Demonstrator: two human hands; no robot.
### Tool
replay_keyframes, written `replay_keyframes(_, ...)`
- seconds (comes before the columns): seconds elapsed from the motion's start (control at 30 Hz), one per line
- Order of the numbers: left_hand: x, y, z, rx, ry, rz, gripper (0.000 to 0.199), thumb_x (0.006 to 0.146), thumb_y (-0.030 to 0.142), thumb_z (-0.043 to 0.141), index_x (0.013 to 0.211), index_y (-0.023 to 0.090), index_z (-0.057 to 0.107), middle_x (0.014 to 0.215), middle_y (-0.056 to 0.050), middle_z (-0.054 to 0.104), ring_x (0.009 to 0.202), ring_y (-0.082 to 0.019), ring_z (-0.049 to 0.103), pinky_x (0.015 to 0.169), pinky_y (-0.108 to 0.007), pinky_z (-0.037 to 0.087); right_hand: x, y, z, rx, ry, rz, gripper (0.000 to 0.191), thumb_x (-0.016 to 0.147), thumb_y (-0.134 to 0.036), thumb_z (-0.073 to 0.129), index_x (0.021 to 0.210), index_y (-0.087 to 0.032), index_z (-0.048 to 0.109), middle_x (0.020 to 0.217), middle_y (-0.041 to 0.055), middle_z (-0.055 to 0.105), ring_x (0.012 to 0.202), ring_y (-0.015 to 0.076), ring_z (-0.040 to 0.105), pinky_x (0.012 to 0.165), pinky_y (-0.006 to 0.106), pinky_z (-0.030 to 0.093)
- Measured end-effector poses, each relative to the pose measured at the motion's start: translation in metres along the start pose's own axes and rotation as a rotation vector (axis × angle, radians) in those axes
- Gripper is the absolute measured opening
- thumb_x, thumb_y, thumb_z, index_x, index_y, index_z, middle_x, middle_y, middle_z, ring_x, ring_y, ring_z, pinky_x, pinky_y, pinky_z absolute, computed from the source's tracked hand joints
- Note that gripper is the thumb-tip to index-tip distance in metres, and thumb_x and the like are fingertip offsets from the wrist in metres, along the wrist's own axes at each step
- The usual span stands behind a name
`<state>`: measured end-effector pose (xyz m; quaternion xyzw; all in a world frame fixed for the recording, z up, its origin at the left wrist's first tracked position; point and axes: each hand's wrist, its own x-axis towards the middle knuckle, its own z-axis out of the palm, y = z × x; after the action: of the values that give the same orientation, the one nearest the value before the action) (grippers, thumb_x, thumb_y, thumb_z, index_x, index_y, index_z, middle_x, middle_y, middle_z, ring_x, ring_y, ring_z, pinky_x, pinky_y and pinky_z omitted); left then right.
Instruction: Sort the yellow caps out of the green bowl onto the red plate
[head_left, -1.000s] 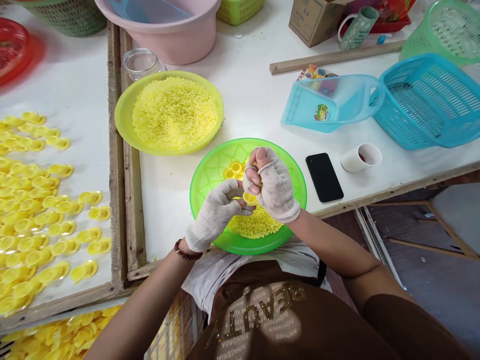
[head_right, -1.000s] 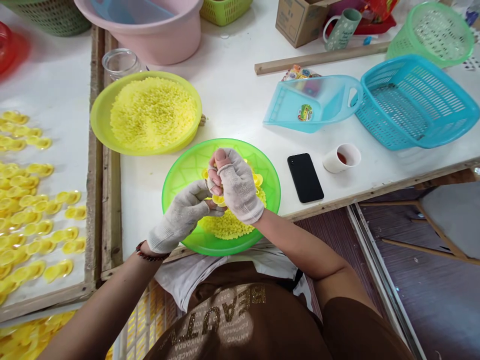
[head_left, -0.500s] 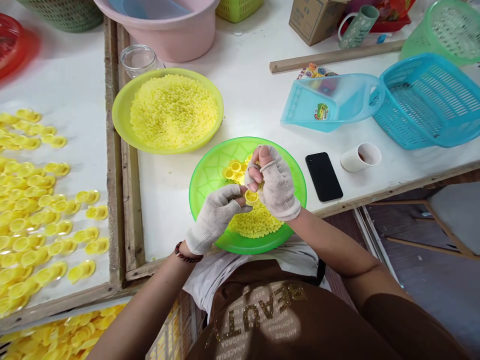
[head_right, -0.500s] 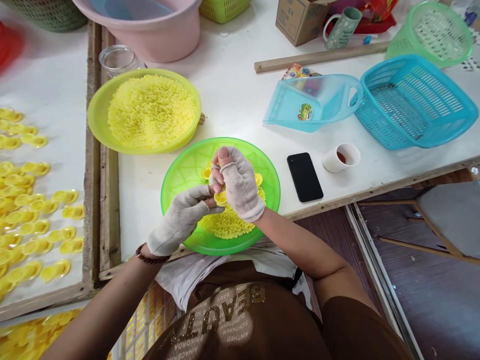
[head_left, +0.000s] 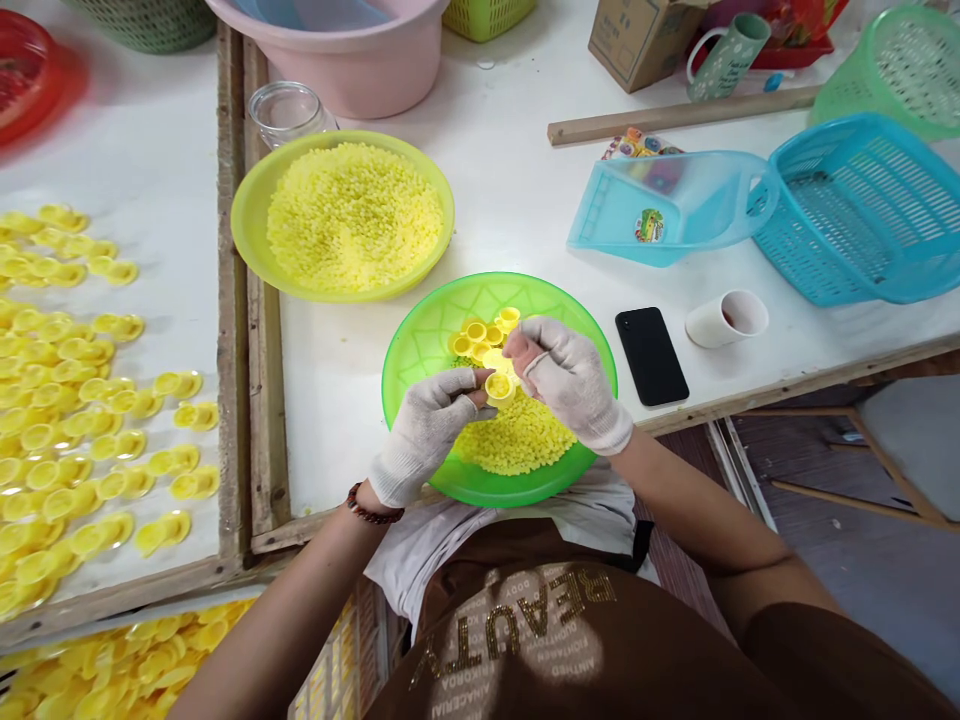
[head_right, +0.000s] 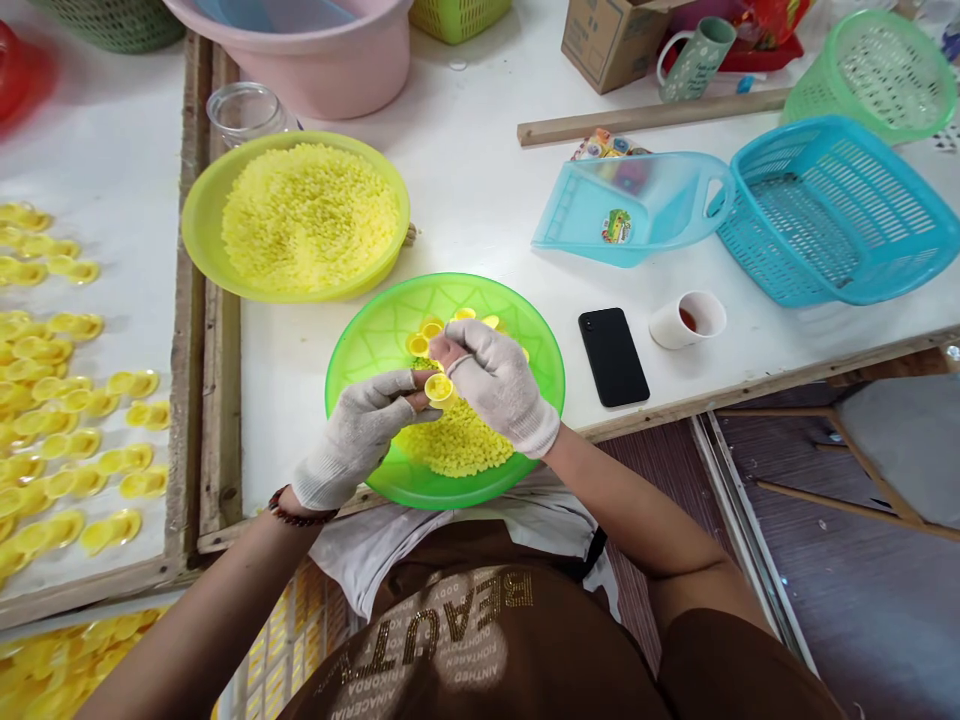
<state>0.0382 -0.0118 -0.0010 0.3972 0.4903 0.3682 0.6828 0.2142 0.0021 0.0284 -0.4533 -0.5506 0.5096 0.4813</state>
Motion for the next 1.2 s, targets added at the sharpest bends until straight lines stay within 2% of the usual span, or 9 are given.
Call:
replay_keyframes(0.1,-0.001,0.001,-0.001,0.016,-0.010,0.000,0.024,0.075,0.029,0.083,0.095,0.016,0.081,0.101,-0.004,0.075,0.087,-0.018,0.071,0.086,-0.033,0.065,-0.006,0.003,-0.007,-0.248,-0.137,-0.029,0.019,0.098,-0.032,0.060,0.086,-0.019,0.064,0.075,-0.0011,0.060,0.069,0.0112,0.053,0.065,0.026,0.044)
replay_keyframes(0.17,-0.002,0.001,-0.001,0.018,-0.009,-0.005,0.025,0.076,0.030,0.083,0.097,0.017,0.082,0.101,-0.004,0.076,0.088,-0.018,0.070,0.086,-0.033,0.065,-0.007,0.005,-0.009,-0.294,-0.128,-0.022,0.017,0.097,-0.031,0.059,0.089,-0.019,0.066,0.081,0.0007,0.064,0.075,0.0127,0.057,0.069,0.027,0.046)
replay_keyframes(0.3,-0.003,-0.001,-0.002,-0.031,0.000,-0.023,0.032,0.075,0.031,0.085,0.103,0.017,0.082,0.104,-0.005,0.076,0.091,-0.018,0.071,0.088,-0.033,0.065,-0.008,0.009,-0.015,-0.130,-0.015,0.104,0.026,0.100,-0.042,0.055,0.094,-0.020,0.065,0.073,-0.0018,0.057,0.061,0.0105,0.050,0.057,0.025,0.041)
replay_keyframes(0.5,-0.006,0.007,0.000,-0.088,-0.063,0.003,0.033,0.079,0.040,0.082,0.097,0.013,0.079,0.099,-0.007,0.075,0.090,-0.020,0.071,0.089,-0.036,0.063,-0.017,0.012,-0.010,-0.160,-0.161,0.190,0.028,0.099,-0.045,0.059,0.089,-0.019,0.063,0.062,-0.0045,0.047,0.053,0.0092,0.041,0.049,0.024,0.034)
replay_keyframes(0.67,-0.009,0.011,-0.009,0.000,-0.027,0.081,0.037,0.077,0.041,0.084,0.099,0.013,0.076,0.097,-0.008,0.074,0.087,-0.019,0.070,0.081,-0.033,0.062,-0.020,0.011,0.005,0.157,-0.075,0.283,0.026,0.101,-0.046,0.058,0.093,-0.021,0.059,0.060,-0.0072,0.045,0.045,0.0065,0.035,0.042,0.022,0.026)
replay_keyframes(0.77,-0.013,0.006,-0.012,0.042,0.034,0.101,0.037,0.075,0.035,0.086,0.102,0.014,0.073,0.097,-0.007,0.073,0.081,-0.016,0.067,0.074,-0.030,0.060,-0.013,0.002,0.016,0.316,0.029,0.175,0.023,0.100,-0.046,0.059,0.094,-0.023,0.056,0.061,-0.0081,0.043,0.044,0.0060,0.034,0.043,0.021,0.027)
replay_keyframes(0.87,-0.013,0.000,-0.008,0.012,0.008,0.107,0.038,0.073,0.032,0.087,0.102,0.014,0.069,0.095,-0.006,0.071,0.083,-0.016,0.066,0.076,-0.029,0.059,-0.003,-0.004,0.026,0.389,0.089,0.073,0.025,0.099,-0.050,0.060,0.096,-0.025,0.054,0.063,-0.0080,0.043,0.046,0.0071,0.037,0.046,0.022,0.033)
replay_keyframes(1.0,-0.010,-0.003,-0.001,-0.068,-0.061,0.072,0.036,0.074,0.033,0.086,0.097,0.014,0.066,0.095,-0.005,0.068,0.084,-0.015,0.065,0.078,-0.030,0.059,0.007,-0.002,0.031,0.469,0.094,0.090,0.029,0.098,-0.053,0.061,0.097,-0.025,0.053,0.062,-0.0085,0.041,0.046,0.0075,0.037,0.047,0.023,0.035)
replay_keyframes(1.2,-0.006,-0.004,0.002,-0.047,-0.035,0.047,0.037,0.072,0.036,0.088,0.093,0.014,0.067,0.087,-0.002,0.068,0.075,-0.013,0.064,0.072,-0.027,0.058,0.008,-0.004,0.027,0.588,0.101,0.149,0.027,0.098,-0.051,0.061,0.097,-0.025,0.052,0.061,-0.0094,0.038,0.044,0.0068,0.032,0.046,0.022,0.032)
